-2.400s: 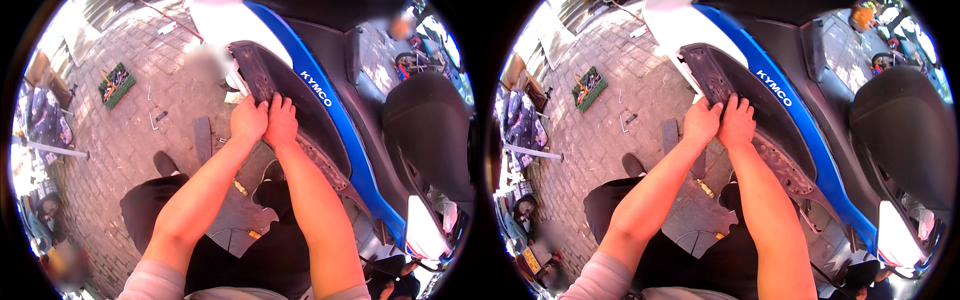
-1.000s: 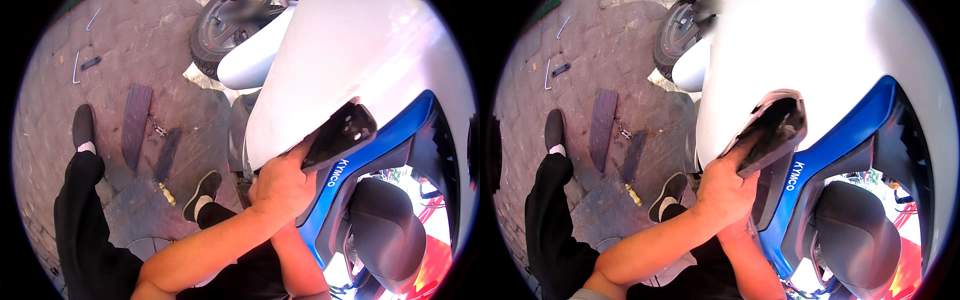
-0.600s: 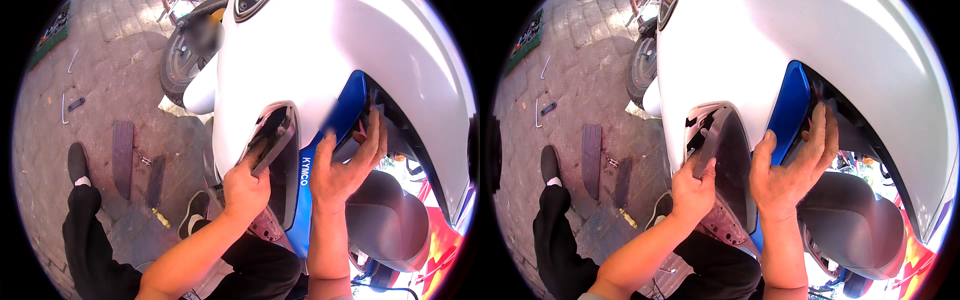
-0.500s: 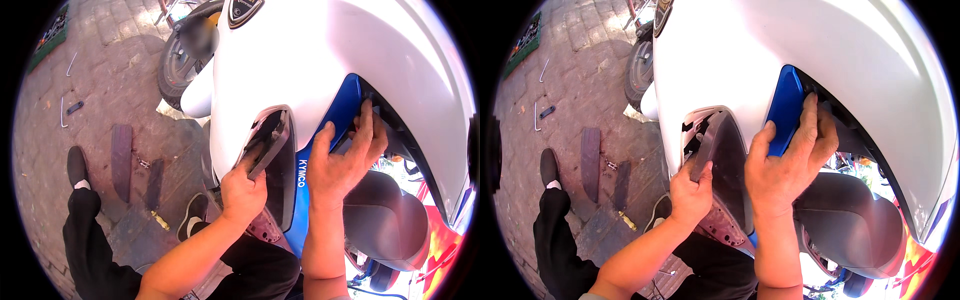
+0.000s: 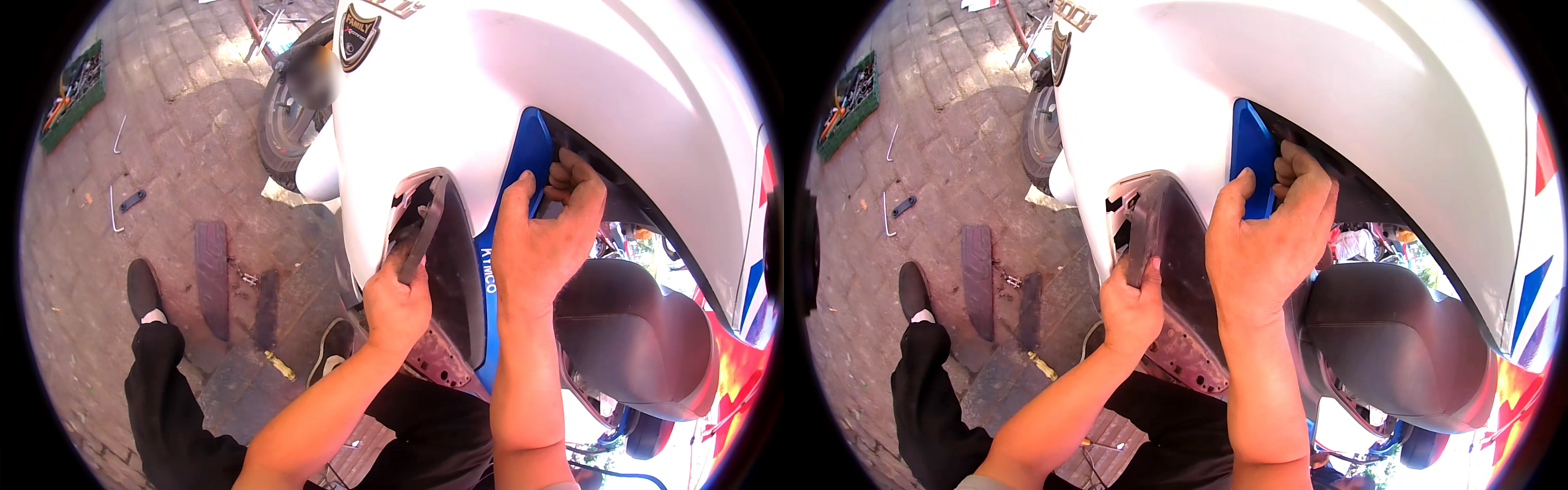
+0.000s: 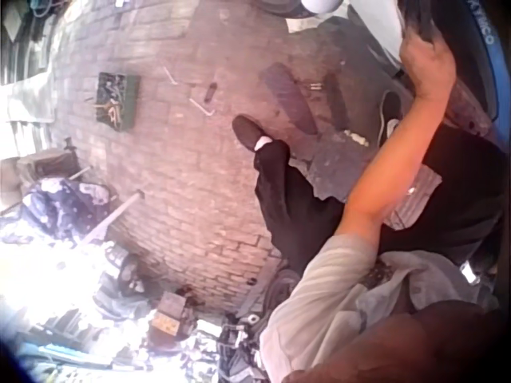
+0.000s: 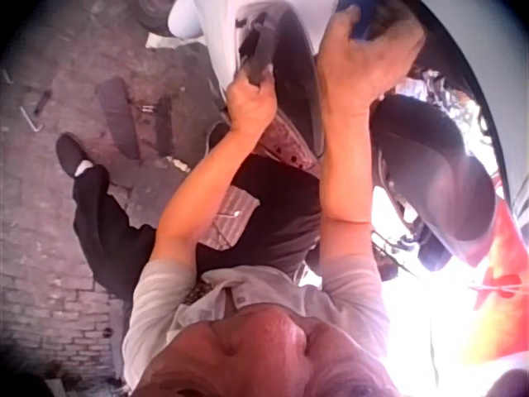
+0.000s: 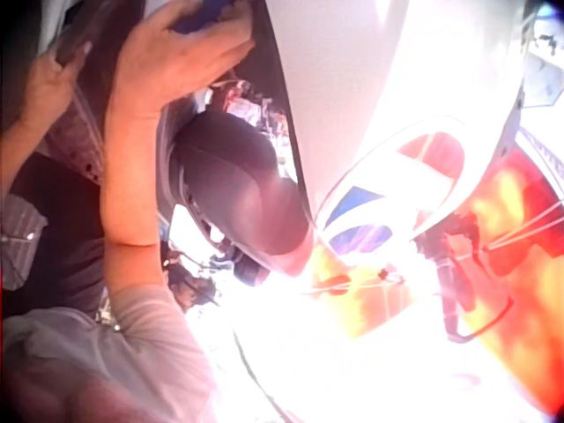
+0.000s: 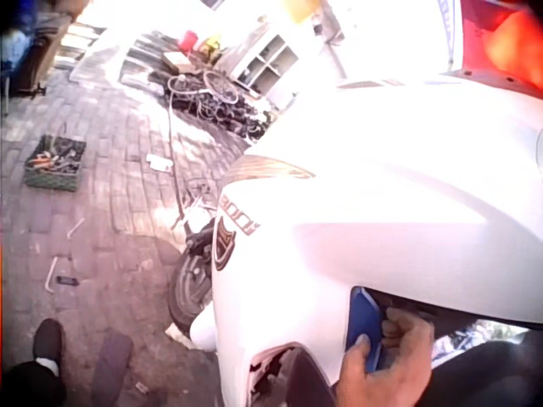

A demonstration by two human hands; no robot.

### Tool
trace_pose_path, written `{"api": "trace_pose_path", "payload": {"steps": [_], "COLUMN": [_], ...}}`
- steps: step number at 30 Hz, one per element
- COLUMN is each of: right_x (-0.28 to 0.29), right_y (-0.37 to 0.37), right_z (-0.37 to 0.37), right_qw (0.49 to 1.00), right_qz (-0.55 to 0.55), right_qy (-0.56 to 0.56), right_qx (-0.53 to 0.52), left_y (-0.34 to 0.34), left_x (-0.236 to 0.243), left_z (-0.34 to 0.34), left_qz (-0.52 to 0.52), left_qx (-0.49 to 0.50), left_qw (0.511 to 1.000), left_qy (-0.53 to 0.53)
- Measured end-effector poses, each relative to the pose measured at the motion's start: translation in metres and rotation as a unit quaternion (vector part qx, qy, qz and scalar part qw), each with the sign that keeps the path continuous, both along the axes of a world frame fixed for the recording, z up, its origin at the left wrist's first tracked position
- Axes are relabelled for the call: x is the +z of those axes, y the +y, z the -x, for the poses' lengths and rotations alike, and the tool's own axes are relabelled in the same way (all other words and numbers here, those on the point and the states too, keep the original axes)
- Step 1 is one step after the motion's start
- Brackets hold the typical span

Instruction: The person realigns and secures the plastic side panels of a motorcycle fairing, using a screwdriver to pry components into place and check fitment.

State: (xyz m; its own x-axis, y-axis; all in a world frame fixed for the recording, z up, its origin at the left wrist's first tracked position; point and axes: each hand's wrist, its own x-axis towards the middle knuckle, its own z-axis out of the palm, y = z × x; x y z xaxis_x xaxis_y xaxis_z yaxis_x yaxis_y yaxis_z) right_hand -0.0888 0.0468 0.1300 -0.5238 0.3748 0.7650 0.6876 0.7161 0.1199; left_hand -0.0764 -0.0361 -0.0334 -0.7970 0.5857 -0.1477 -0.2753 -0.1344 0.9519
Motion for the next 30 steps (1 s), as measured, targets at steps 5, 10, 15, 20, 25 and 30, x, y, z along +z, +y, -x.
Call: {"api": "trace_pose_path", "payload": {"steps": [5,10,15,20,25,30], "right_x": [0.009,0.021,0.025,-0.006,-0.075,-0.264], "right_y": [0.006,0.007,-0.008,-0.079,-0.138,-0.206], "right_z": [-0.008,-0.020,-0.072,-0.202,-0.381,-0.526], "right_qw": [0.999,0.998,0.986,0.849,0.634,0.623], "right_qz": [-0.032,-0.044,0.024,0.489,0.765,0.749], "right_qy": [-0.016,-0.036,-0.016,0.173,0.068,-0.188], "right_qx": [0.014,0.039,0.162,0.101,-0.088,-0.126], "left_y": [0.000,0.000,-0.003,-0.006,0.004,0.028], "left_x": [0.005,0.013,0.009,0.001,0.006,0.007], "left_z": [-0.008,-0.018,-0.031,-0.035,-0.053,-0.075], "left_qz": [-0.006,0.009,-0.029,-0.062,-0.085,-0.039], "left_qx": [0.011,0.015,0.020,-0.015,-0.022,-0.038], "left_qw": [1.000,1.000,0.999,0.997,0.995,0.995], "left_qy": [-0.007,0.002,0.012,0.043,0.054,0.083]}}
